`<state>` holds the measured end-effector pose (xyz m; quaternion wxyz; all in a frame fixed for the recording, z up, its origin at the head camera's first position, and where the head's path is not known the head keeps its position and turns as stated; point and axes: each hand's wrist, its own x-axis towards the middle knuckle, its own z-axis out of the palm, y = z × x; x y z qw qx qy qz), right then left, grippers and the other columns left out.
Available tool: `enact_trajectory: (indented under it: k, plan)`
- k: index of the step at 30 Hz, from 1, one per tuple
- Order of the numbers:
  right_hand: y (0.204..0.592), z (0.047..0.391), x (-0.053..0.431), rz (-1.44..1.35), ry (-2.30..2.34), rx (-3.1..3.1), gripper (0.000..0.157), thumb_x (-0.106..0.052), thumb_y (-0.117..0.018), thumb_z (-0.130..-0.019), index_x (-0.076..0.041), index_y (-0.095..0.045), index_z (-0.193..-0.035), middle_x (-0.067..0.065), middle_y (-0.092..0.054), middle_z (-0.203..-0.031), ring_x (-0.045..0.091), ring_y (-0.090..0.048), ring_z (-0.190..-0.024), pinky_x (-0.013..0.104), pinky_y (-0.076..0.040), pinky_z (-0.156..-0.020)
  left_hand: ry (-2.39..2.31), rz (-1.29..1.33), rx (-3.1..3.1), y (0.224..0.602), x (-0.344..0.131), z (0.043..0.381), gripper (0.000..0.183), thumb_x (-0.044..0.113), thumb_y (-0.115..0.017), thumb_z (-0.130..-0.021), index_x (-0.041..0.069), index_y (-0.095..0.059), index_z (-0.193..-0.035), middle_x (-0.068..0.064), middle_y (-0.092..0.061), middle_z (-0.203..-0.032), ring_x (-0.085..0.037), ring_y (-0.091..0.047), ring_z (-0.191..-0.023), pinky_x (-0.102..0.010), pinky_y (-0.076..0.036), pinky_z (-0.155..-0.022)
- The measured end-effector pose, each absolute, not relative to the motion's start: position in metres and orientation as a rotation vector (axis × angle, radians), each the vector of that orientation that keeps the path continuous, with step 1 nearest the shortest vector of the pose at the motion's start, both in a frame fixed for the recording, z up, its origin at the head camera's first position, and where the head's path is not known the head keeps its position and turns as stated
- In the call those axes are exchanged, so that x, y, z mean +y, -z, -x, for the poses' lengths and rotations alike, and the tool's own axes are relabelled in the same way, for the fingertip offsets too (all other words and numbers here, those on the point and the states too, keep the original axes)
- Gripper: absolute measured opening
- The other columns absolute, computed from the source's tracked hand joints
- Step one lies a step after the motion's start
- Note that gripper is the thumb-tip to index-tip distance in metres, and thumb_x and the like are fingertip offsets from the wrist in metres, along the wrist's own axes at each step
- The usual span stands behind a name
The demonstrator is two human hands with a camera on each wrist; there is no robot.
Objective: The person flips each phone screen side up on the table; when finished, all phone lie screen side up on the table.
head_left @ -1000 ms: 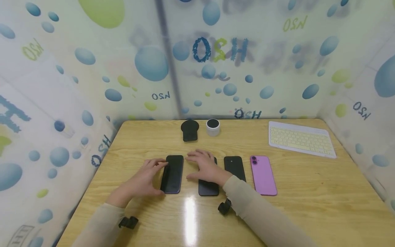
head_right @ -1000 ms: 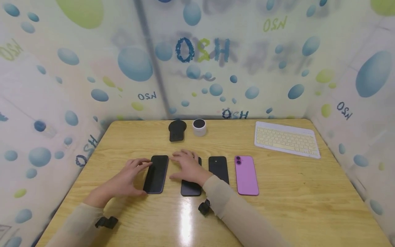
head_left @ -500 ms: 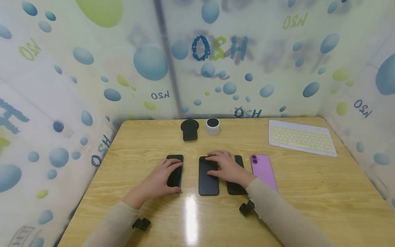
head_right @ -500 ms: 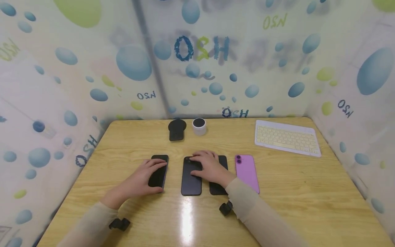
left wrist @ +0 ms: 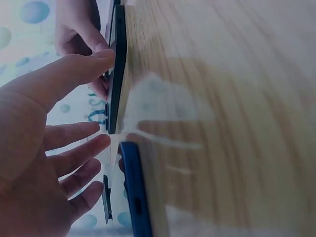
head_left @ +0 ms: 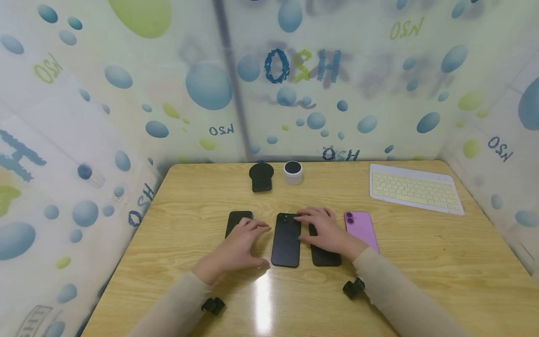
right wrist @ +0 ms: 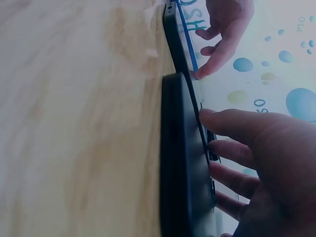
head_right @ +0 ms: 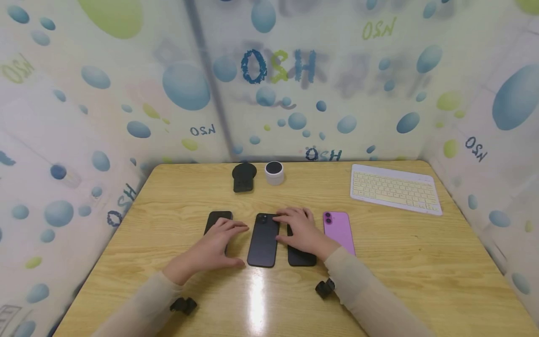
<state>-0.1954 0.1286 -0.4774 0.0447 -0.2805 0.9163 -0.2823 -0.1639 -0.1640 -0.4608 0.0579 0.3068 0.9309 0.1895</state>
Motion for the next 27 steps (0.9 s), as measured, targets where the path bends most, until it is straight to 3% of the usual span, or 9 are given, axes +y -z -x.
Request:
enact_trajectory:
  k: [15, 27]
  plan:
    - [0.478, 0.195, 0.132, 0.803, 0.835, 2.806, 0.066, -0.035, -0.088, -0.082, -0.013, -0.066, -0.140, 0.006, -0.056, -0.148, 0.035, -0.041, -0.145, 0.074, -0.008, -0.117, -0.526, -0.917, 2.763, 0.464, -0.149, 0.171, 0.089, 0.050, -0.090, -0.072, 0.014, -0.058, -0.147, -0.002, -0.054, -0.150, -0.024, -0.044, -0.126, -0.049, -0.041, -0.108]
    - [0.477, 0.199, 0.128, 0.729, 0.927, 2.774, 0.070, -0.029, -0.093, -0.075, -0.011, -0.068, -0.138, 0.008, -0.059, -0.144, 0.034, -0.045, -0.142, 0.074, -0.010, -0.116, -0.530, -0.933, 2.782, 0.463, -0.147, 0.172, 0.087, 0.046, -0.088, -0.069, 0.013, -0.060, -0.144, -0.002, -0.057, -0.146, -0.023, -0.047, -0.124, -0.048, -0.042, -0.107]
